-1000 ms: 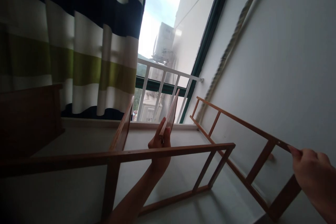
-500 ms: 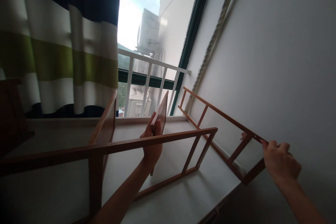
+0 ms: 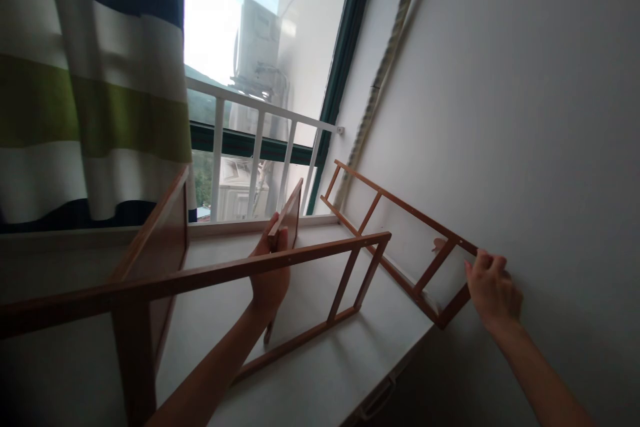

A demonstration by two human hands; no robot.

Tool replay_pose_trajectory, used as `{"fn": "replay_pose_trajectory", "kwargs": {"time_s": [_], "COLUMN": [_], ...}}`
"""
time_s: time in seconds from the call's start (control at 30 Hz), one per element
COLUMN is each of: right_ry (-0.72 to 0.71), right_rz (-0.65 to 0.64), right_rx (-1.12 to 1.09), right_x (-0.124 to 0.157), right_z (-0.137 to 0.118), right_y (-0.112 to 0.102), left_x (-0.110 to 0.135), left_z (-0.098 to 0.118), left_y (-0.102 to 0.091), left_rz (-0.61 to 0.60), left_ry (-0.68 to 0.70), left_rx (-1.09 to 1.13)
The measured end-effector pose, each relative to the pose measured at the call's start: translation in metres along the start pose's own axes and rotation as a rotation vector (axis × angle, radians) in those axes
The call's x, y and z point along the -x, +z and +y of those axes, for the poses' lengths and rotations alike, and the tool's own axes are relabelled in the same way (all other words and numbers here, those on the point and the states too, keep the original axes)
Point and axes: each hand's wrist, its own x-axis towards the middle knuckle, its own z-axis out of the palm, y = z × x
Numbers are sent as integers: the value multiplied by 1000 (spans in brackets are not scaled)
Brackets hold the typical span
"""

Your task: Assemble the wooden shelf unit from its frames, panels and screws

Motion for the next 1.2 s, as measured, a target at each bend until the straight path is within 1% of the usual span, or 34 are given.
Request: {"fn": "replay_pose_trajectory", "kwargs": {"time_s": [0.07, 0.13, 0.17, 0.23, 0.33, 0.4, 0.47, 0.57, 0.7, 0.83, 1.0, 1.2], "right_ry": [-31, -75, -98, -93, -143, -170, -166, -92, 7, 11, -100, -239], "right_rz": [17, 15, -10, -129, -208, -257, -302, -336, -326, -296, -316, -368], "right_rx": [-60, -233, -360, -705, -892, -1021, -1152, -1313, -1477, -1611, -1705, -1711], "right_x": [2, 5, 8, 17, 33, 43, 50, 57, 66, 75, 78, 81], "right_z": [-6, -19, -27, -47, -80, -98, -112, -129, -152, -168, -170, -167], "right_y": [-3, -12, -17, -28, -34, -30, -22, -8, 1, 0, -3, -13], "left_x": [0, 0, 0, 0, 0, 0, -1, -2, -4, -2, 3, 4], "left_z": [0, -1, -1, -2, -3, -3, -4, -6, -13, -17, -20, -25], "left_y": [0, 1, 1, 2, 4, 6, 8, 10, 17, 30, 49, 69], "left_rz": [-4, 0, 0, -11, -29, -29, -33, -72, -129, -211, -323, -413], "left_ry": [6, 8, 14, 46, 150, 211, 234, 225, 150, 73, 107, 190], "left_rx": [4, 17, 17, 1, -33, -50, -60, -42, 61, 147, 141, 136]}}
